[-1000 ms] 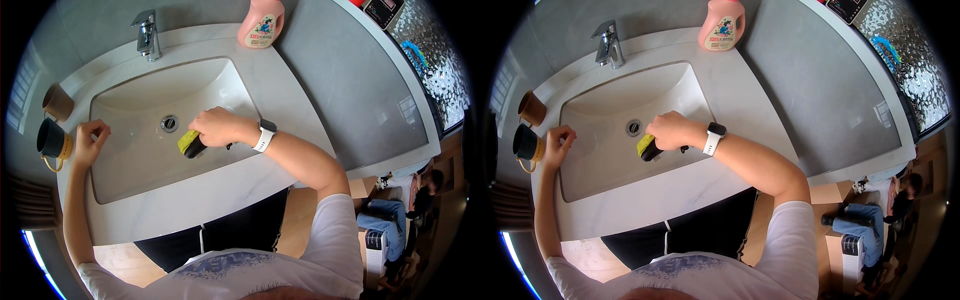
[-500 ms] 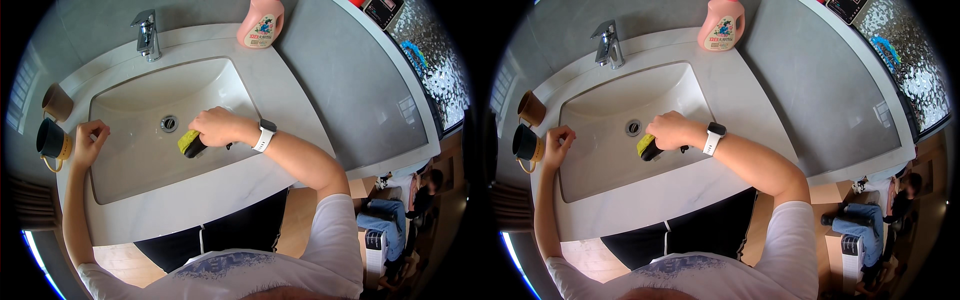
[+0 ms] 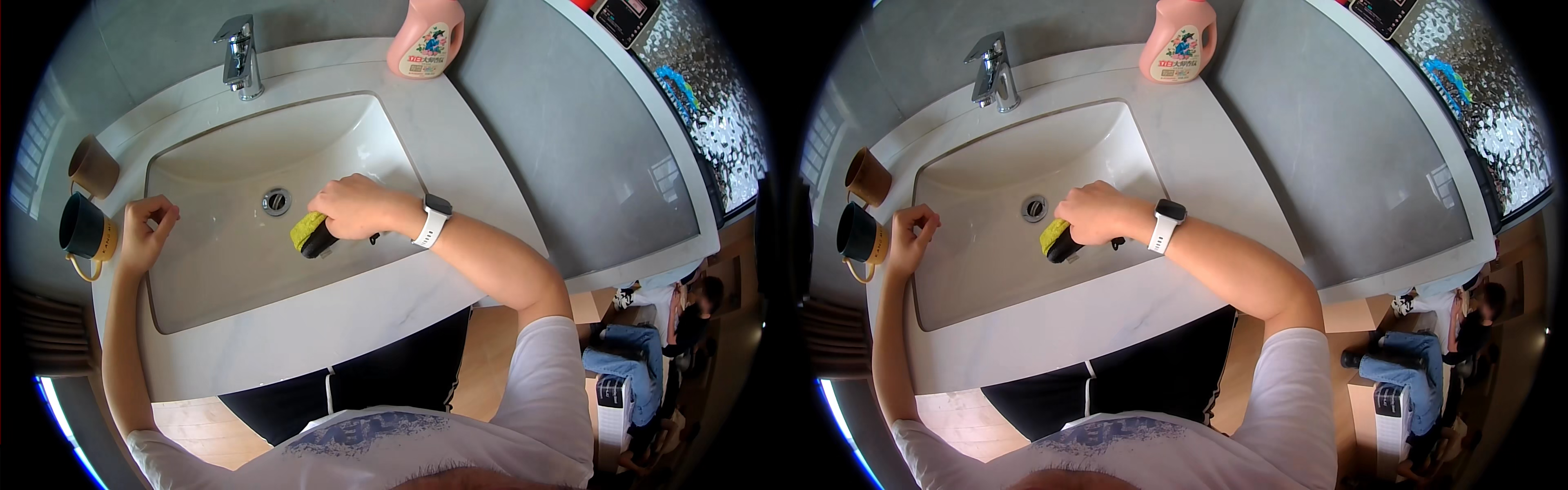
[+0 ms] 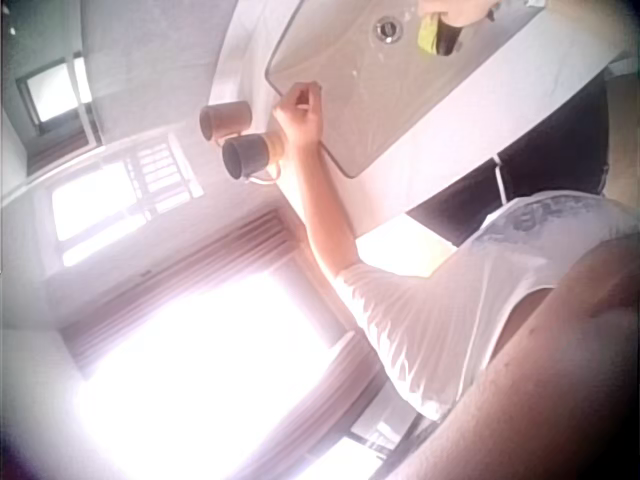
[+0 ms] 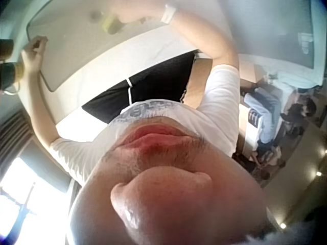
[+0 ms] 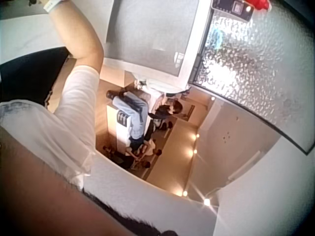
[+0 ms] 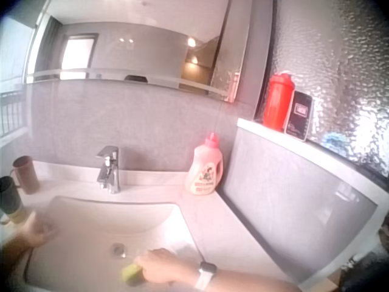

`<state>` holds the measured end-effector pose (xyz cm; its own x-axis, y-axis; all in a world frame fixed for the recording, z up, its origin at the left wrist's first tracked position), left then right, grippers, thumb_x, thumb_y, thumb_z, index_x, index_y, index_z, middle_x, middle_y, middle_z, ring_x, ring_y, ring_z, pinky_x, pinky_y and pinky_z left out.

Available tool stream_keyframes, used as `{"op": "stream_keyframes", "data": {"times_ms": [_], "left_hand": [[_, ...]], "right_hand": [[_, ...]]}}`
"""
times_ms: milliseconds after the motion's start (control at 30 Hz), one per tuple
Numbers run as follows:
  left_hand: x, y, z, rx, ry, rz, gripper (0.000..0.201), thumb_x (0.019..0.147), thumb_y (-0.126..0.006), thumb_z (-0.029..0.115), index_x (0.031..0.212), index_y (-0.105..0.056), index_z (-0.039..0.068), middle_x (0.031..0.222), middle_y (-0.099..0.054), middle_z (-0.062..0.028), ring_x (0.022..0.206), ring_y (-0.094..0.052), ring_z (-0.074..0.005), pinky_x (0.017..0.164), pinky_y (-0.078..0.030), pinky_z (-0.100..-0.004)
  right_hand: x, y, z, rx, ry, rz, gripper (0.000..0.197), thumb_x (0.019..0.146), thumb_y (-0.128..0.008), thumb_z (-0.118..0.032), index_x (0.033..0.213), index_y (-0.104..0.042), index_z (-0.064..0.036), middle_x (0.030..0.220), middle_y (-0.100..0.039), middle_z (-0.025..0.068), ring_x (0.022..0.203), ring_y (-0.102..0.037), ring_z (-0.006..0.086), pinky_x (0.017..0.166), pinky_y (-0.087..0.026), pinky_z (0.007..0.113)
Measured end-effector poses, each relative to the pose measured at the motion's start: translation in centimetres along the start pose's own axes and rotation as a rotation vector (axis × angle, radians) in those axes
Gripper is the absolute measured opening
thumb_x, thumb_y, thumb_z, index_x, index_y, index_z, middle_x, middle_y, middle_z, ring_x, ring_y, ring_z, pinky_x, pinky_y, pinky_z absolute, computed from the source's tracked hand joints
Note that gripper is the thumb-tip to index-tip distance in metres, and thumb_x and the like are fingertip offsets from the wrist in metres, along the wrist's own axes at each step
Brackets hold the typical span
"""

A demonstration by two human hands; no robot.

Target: The person cleans a small brush by first wiping it with a cloth over a sink, then by rubbing it with another yellow cleaning tool.

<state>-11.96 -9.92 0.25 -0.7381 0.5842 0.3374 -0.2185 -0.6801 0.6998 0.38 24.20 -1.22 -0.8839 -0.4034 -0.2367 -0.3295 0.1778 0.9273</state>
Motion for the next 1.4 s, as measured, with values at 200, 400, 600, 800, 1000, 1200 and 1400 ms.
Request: {"op": "stream_keyframes", "data": {"times_ms": [200, 400, 600, 800, 1000, 1200, 1400], "left_hand": [[0.03, 0.02, 0.0, 0.002, -0.011, 0.005, 0.02, 0.092, -0.065, 0.007, 0.076, -0.063, -0.005, 0.066, -0.061, -0.007, 0.061, -0.052, -0.0108, 0.059, -0.044, -0.0263], [0.0, -0.01, -0.07, -0.007, -0.017, 0.008, 0.019, 0.091, -0.066, 0.007, 0.076, -0.063, -0.006, 0.065, -0.06, -0.0067, 0.06, -0.052, -0.0107, 0.059, -0.044, -0.0262], [0.02, 0.06, -0.1, -0.011, -0.002, 0.002, 0.019, 0.09, -0.066, 0.006, 0.076, -0.063, -0.006, 0.063, -0.057, -0.006, 0.059, -0.051, -0.0102, 0.058, -0.043, -0.0263], [0.0, 0.02, 0.01, -0.016, 0.006, 0.0, 0.018, 0.09, -0.066, 0.006, 0.076, -0.063, -0.006, 0.063, -0.058, -0.0057, 0.059, -0.051, -0.0096, 0.058, -0.042, -0.0263], [0.04, 0.0, 0.01, -0.011, 0.016, -0.003, 0.019, 0.09, -0.065, 0.006, 0.076, -0.063, -0.006, 0.064, -0.059, -0.0057, 0.059, -0.051, -0.0094, 0.058, -0.042, -0.0261], [0.04, -0.06, -0.12, 0.001, 0.0, 0.006, 0.019, 0.091, -0.066, 0.006, 0.076, -0.063, -0.006, 0.064, -0.06, -0.0057, 0.058, -0.051, -0.009, 0.057, -0.042, -0.0261], [0.03, -0.05, 0.05, 0.001, 0.014, -0.002, 0.02, 0.091, -0.066, 0.007, 0.076, -0.063, -0.006, 0.063, -0.059, -0.0049, 0.058, -0.05, -0.0086, 0.057, -0.041, -0.0257]], "right_hand": [[0.02, -0.09, 0.15, 0.004, 0.018, 0.019, 0.028, 0.079, -0.054, -0.003, 0.098, -0.074, -0.0051, 0.09, -0.073, 0.0174, 0.084, -0.071, 0.0353, 0.076, -0.056, 0.046], [0.08, -0.03, 0.02, -0.001, 0.006, 0.005, 0.028, 0.079, -0.054, -0.002, 0.098, -0.074, -0.0048, 0.09, -0.073, 0.0174, 0.085, -0.072, 0.0352, 0.076, -0.056, 0.046], [0.1, -0.15, 0.03, -0.008, 0.009, 0.01, 0.029, 0.079, -0.054, -0.001, 0.1, -0.074, -0.0049, 0.091, -0.073, 0.0171, 0.086, -0.072, 0.0349, 0.077, -0.056, 0.046], [0.17, -0.29, 0.17, -0.011, 0.013, 0.014, 0.029, 0.079, -0.054, -0.001, 0.1, -0.074, -0.005, 0.091, -0.074, 0.0173, 0.086, -0.072, 0.0351, 0.077, -0.056, 0.046], [0.01, -0.08, 0.18, 0.003, 0.011, 0.025, 0.028, 0.079, -0.054, -0.002, 0.098, -0.074, -0.0049, 0.09, -0.074, 0.0177, 0.085, -0.072, 0.0357, 0.076, -0.057, 0.046], [0.03, -0.11, 0.27, -0.001, 0.007, 0.042, 0.028, 0.079, -0.054, -0.002, 0.098, -0.074, -0.0046, 0.089, -0.073, 0.0178, 0.084, -0.072, 0.0361, 0.076, -0.056, 0.046], [0.02, -0.12, 0.31, 0.005, 0.019, 0.068, 0.027, 0.079, -0.054, -0.002, 0.098, -0.074, -0.0042, 0.09, -0.073, 0.0177, 0.084, -0.071, 0.0363, 0.076, -0.056, 0.047]]}}
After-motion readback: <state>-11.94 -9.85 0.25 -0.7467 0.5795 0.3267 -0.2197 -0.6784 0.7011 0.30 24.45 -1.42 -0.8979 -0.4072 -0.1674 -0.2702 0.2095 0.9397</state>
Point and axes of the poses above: each hand's wrist, its own x-axis towards the middle knuckle, its own y-axis out of the back of the hand, z = x × y, the point moved 2 cm from there along x, towards the middle knuckle
